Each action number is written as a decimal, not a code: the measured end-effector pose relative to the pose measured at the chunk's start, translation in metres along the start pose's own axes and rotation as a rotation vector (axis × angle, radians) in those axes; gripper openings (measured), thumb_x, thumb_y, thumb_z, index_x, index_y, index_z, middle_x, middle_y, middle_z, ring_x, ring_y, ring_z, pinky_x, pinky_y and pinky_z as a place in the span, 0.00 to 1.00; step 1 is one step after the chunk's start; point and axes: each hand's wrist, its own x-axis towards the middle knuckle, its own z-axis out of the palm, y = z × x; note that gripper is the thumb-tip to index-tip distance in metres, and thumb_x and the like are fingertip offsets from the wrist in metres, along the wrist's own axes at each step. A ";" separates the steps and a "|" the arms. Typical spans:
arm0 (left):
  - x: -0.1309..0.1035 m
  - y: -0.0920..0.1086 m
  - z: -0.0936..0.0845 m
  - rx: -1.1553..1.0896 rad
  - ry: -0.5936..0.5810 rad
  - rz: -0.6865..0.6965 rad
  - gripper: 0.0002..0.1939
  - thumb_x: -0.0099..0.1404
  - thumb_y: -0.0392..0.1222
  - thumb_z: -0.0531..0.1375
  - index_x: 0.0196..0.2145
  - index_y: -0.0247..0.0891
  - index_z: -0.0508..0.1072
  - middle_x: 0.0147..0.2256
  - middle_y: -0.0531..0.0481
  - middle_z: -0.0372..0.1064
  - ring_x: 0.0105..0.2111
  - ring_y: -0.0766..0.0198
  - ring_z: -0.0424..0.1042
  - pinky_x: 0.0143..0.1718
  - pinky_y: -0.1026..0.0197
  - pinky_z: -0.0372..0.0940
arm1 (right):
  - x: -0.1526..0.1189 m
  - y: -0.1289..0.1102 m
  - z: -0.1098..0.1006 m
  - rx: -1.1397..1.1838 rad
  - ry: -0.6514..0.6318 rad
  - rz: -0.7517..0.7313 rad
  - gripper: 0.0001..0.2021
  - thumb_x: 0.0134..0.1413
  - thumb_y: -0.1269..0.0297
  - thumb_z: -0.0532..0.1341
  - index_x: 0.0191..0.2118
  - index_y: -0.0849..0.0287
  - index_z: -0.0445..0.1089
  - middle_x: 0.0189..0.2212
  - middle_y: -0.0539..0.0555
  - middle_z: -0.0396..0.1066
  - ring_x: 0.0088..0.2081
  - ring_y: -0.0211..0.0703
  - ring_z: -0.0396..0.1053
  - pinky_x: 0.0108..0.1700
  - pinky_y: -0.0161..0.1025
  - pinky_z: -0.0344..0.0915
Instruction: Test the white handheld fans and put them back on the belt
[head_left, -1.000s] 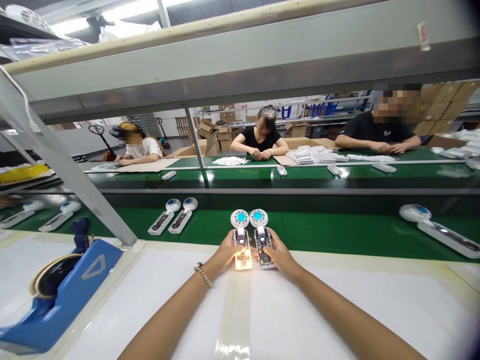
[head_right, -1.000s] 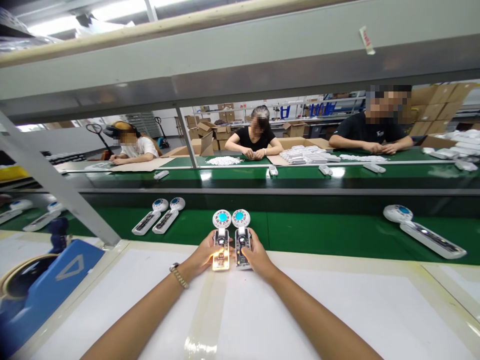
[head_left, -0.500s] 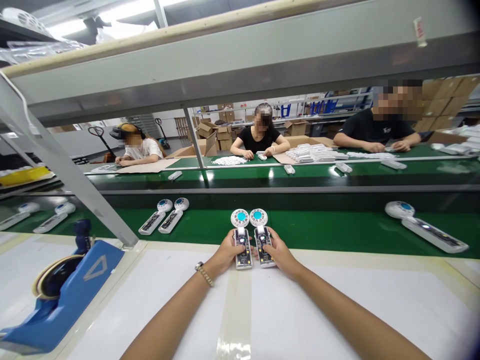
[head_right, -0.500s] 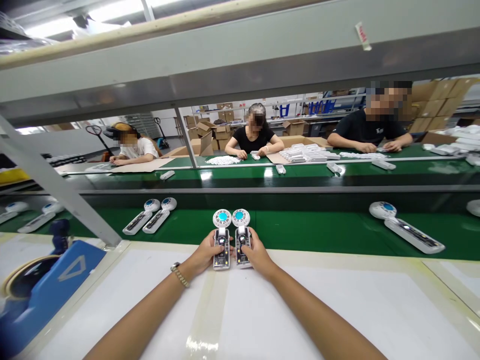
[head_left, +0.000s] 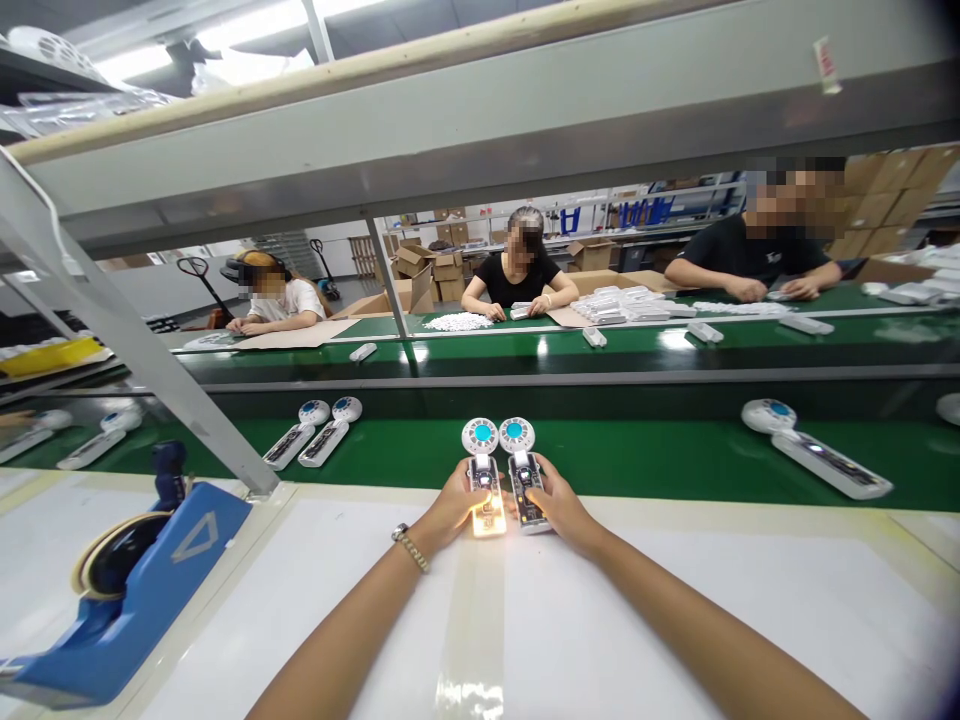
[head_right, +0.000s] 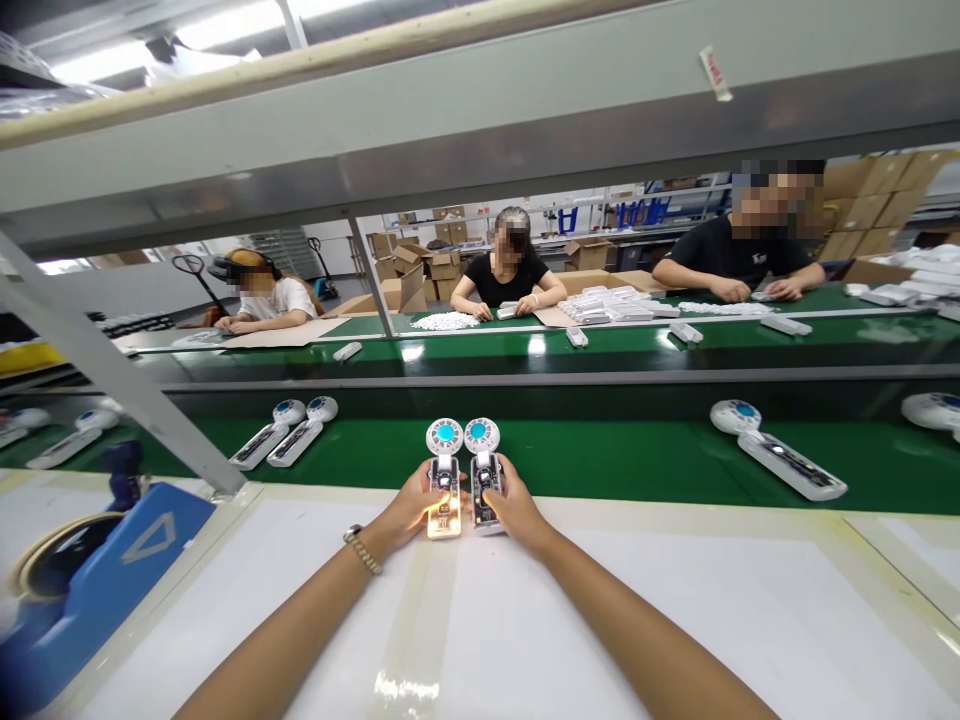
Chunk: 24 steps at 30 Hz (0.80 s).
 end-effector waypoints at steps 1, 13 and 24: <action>0.000 0.000 0.000 -0.001 -0.005 -0.002 0.25 0.48 0.33 0.65 0.42 0.37 0.58 0.42 0.41 0.66 0.35 0.54 0.73 0.38 0.47 0.67 | 0.000 0.000 0.000 -0.005 0.001 -0.003 0.30 0.42 0.68 0.57 0.54 0.56 0.51 0.34 0.51 0.69 0.33 0.42 0.69 0.35 0.39 0.65; 0.000 0.000 0.001 -0.012 -0.011 -0.003 0.26 0.47 0.34 0.66 0.42 0.37 0.59 0.42 0.42 0.66 0.35 0.55 0.73 0.37 0.50 0.68 | 0.004 0.006 -0.002 0.002 -0.002 -0.034 0.29 0.41 0.68 0.57 0.53 0.55 0.53 0.32 0.50 0.70 0.31 0.42 0.68 0.33 0.38 0.65; 0.001 -0.001 -0.001 -0.017 -0.001 -0.004 0.27 0.47 0.35 0.67 0.42 0.37 0.59 0.43 0.40 0.65 0.34 0.54 0.73 0.38 0.46 0.67 | 0.006 0.008 -0.002 0.011 -0.008 -0.027 0.29 0.41 0.69 0.56 0.53 0.54 0.52 0.29 0.48 0.69 0.27 0.39 0.68 0.30 0.37 0.64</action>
